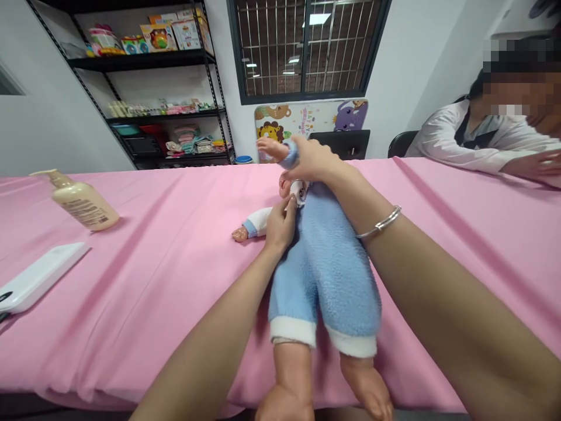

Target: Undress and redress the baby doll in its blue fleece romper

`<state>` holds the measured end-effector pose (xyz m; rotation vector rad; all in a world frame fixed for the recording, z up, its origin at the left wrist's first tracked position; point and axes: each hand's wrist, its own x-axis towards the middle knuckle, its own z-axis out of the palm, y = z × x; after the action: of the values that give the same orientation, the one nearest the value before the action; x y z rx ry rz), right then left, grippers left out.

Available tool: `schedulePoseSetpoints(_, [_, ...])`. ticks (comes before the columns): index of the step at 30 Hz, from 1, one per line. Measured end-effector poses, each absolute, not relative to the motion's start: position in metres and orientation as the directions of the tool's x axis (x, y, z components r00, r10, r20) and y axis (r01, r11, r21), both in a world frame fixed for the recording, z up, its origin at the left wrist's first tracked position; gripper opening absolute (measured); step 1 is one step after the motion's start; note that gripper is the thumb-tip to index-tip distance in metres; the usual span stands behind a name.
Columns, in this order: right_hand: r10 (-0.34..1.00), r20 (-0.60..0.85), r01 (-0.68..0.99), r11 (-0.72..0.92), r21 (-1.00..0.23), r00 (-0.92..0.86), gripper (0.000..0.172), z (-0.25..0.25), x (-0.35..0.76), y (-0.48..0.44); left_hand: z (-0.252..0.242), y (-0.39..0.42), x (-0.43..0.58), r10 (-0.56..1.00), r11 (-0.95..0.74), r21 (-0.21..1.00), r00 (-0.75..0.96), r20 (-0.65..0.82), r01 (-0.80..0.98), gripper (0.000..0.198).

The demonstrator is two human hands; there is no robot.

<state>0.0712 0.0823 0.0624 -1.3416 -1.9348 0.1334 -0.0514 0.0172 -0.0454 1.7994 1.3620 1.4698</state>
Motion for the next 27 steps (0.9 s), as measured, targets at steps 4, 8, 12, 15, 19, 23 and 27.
schedulePoseSetpoints(4, [0.928, 0.337, 0.816, 0.07, -0.574, 0.157, 0.06, 0.028, 0.118, 0.076, -0.041, 0.01, -0.057, 0.927, -0.142, 0.678, -0.143, 0.346, 0.721, 0.033])
schedulePoseSetpoints(8, [0.951, 0.198, 0.679, -0.018, -0.734, 0.238, 0.038, -0.009, 0.154, 0.062, -0.036, 0.008, -0.054, 0.98, -0.058, 0.552, -0.056, 0.188, 0.832, 0.043])
schedulePoseSetpoints(12, [0.959, 0.213, 0.391, 0.126, -0.912, 0.187, 0.04, -0.031, 0.146, 0.06, -0.037, 0.025, -0.058, 0.964, -0.056, 0.873, -0.201, 0.173, 0.484, 0.063])
schedulePoseSetpoints(15, [0.959, 0.252, 0.161, 0.229, -0.96, 0.133, 0.043, -0.041, 0.114, 0.067, -0.04, 0.044, -0.082, 0.919, -0.087, 0.971, -0.358, 0.165, 0.222, 0.072])
schedulePoseSetpoints(19, [0.958, 0.056, -0.167, 0.107, -0.98, 0.282, 0.037, -0.052, 0.082, 0.082, -0.046, 0.064, -0.123, 0.883, -0.11, 0.973, -0.428, 0.19, 0.204, 0.06])
schedulePoseSetpoints(23, [0.909, -0.19, -0.413, -0.022, -0.91, 0.37, 0.045, -0.065, 0.095, 0.091, -0.054, 0.069, -0.139, 0.88, -0.116, 0.93, -0.398, 0.259, 0.349, 0.057])
schedulePoseSetpoints(27, [0.852, -0.107, -0.088, -0.072, -0.994, 0.512, 0.052, -0.073, 0.119, 0.089, -0.056, 0.061, -0.134, 0.895, -0.018, 0.774, -0.336, 0.294, 0.632, 0.051])
